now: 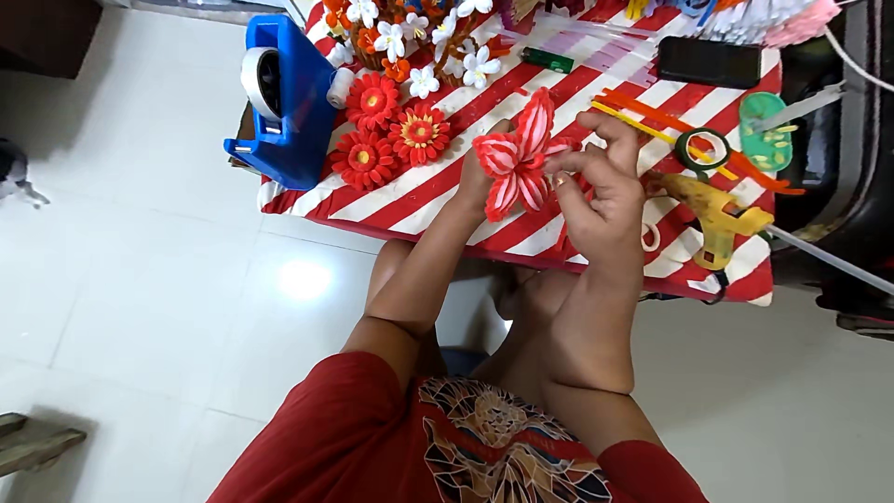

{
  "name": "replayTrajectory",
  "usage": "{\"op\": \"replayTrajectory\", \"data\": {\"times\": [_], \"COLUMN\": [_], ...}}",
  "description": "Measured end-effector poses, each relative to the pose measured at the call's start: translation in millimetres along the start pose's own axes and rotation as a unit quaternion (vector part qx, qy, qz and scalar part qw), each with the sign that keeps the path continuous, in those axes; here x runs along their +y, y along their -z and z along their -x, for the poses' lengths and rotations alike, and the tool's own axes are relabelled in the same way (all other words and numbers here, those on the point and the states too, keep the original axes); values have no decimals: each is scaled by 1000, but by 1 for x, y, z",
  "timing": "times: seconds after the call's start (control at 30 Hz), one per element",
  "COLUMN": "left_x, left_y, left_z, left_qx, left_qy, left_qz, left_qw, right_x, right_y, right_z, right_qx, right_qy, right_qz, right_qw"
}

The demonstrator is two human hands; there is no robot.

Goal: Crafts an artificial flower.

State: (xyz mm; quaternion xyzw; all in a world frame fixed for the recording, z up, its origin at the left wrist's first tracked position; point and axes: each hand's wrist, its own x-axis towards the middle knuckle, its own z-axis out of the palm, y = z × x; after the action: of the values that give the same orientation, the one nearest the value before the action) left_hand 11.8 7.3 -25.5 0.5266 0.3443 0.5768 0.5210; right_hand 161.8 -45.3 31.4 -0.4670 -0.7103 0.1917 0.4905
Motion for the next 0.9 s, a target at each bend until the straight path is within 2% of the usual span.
{"op": "replayTrajectory", "data": {"times": [0.07,0.27,0.4,0.67,0.8,0.9], "left_x": [-9,-12,-10,-11,-4,-7], "left_y": [2,2,3,2,-3,-4], "left_z": [2,2,6,6,-8,-13], "left_qx": [33,61,24,18,21,43], "left_qy": [39,57,-2,37,-26,-36], "left_qz": [101,130,49,128,62,56], "left_qw": [994,988,999,991,998,997], "right_x": [-2,-8,1,-1,-3,-7], "right_y": [-1,-5,-3,-5,-12,-16], "right_z": [0,-1,0,-1,-2,-1], "right_qx": [-11,-28,14,-3,21,36], "right_qy": [-1,-7,-2,-15,-34,-53], "right_qz": [-1,3,-15,7,33,28], "right_qw": [1000,1000,1000,1000,999,998]}}
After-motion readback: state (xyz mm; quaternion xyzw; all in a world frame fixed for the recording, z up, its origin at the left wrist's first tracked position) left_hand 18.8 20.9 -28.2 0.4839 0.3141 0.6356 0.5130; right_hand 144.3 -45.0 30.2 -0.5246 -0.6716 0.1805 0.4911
